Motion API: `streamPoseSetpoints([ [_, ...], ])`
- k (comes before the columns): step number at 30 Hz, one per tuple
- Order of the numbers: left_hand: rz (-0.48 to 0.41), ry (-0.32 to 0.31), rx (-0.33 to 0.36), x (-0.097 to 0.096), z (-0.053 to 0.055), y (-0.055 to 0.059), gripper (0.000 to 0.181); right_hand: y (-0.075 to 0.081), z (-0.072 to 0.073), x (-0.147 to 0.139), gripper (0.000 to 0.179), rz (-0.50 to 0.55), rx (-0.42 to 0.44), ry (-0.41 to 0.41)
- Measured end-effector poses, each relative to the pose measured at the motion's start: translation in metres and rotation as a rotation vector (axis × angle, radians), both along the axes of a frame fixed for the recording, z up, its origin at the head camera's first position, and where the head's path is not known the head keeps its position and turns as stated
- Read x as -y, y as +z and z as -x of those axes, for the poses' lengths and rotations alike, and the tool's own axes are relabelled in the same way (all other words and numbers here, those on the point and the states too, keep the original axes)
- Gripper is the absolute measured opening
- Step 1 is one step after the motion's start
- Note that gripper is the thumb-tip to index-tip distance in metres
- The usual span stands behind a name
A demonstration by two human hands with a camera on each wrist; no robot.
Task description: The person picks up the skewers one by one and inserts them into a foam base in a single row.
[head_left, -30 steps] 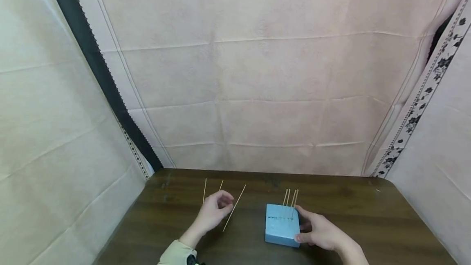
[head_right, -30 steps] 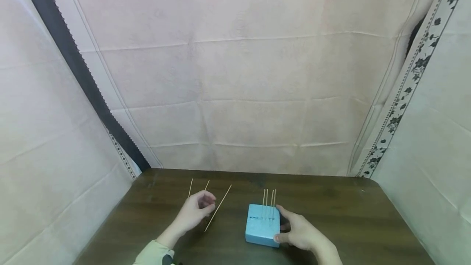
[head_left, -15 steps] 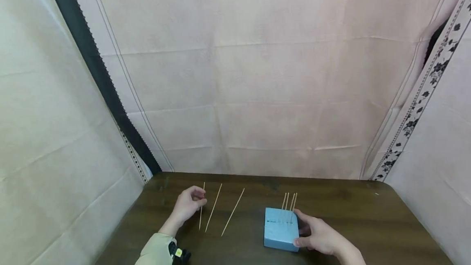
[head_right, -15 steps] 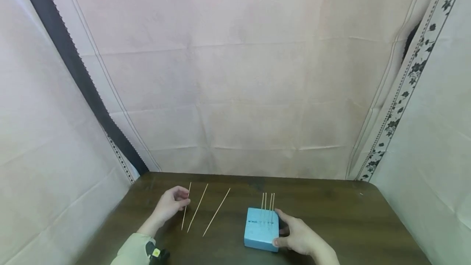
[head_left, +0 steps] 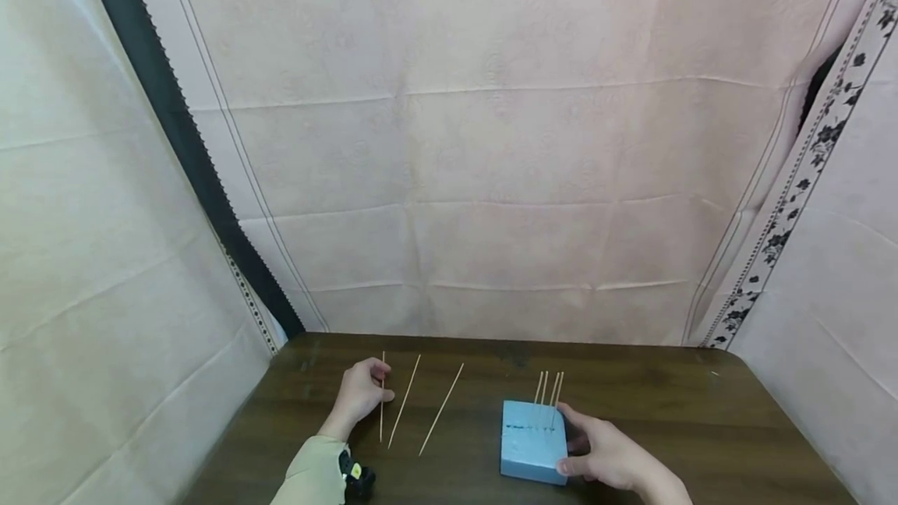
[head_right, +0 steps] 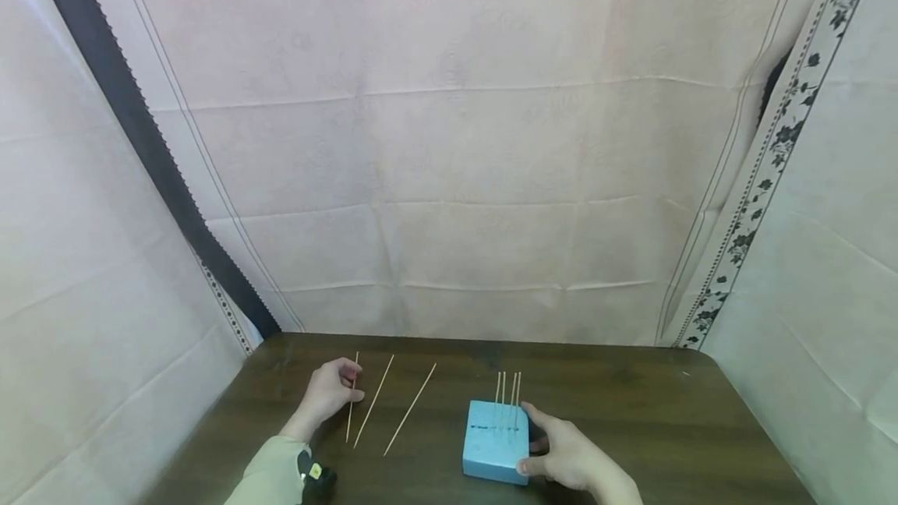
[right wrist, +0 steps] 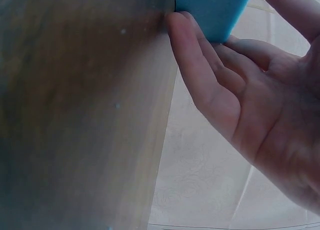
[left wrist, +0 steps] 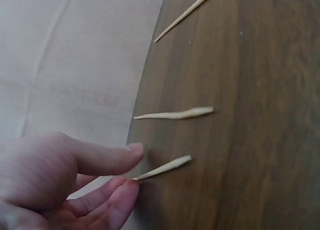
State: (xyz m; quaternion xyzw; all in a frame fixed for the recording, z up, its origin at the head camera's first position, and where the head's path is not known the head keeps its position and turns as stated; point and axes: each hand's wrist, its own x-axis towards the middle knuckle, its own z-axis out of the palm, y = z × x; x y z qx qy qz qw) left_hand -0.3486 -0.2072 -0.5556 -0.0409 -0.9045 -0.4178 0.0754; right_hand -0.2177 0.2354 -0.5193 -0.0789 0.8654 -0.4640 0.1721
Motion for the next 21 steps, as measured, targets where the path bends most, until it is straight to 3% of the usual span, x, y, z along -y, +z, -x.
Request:
streamPoseSetpoints([
  [5, 0.027, 0.003, 0.008, 0.007, -0.002, 0.003, 0.047, 0.0, 0.001, 0.0, 0.1, 0.002, -0.002, -0.002],
  [12, 0.007, -0.057, 0.077, 0.017, -0.008, 0.01, 0.053, 0.0, 0.0, 0.0, 0.101, -0.002, -0.012, 0.004],
  [21, 0.029, -0.114, 0.139, 0.019, -0.013, 0.019, 0.044, 0.001, 0.0, 0.0, 0.101, -0.006, -0.015, -0.001],
])
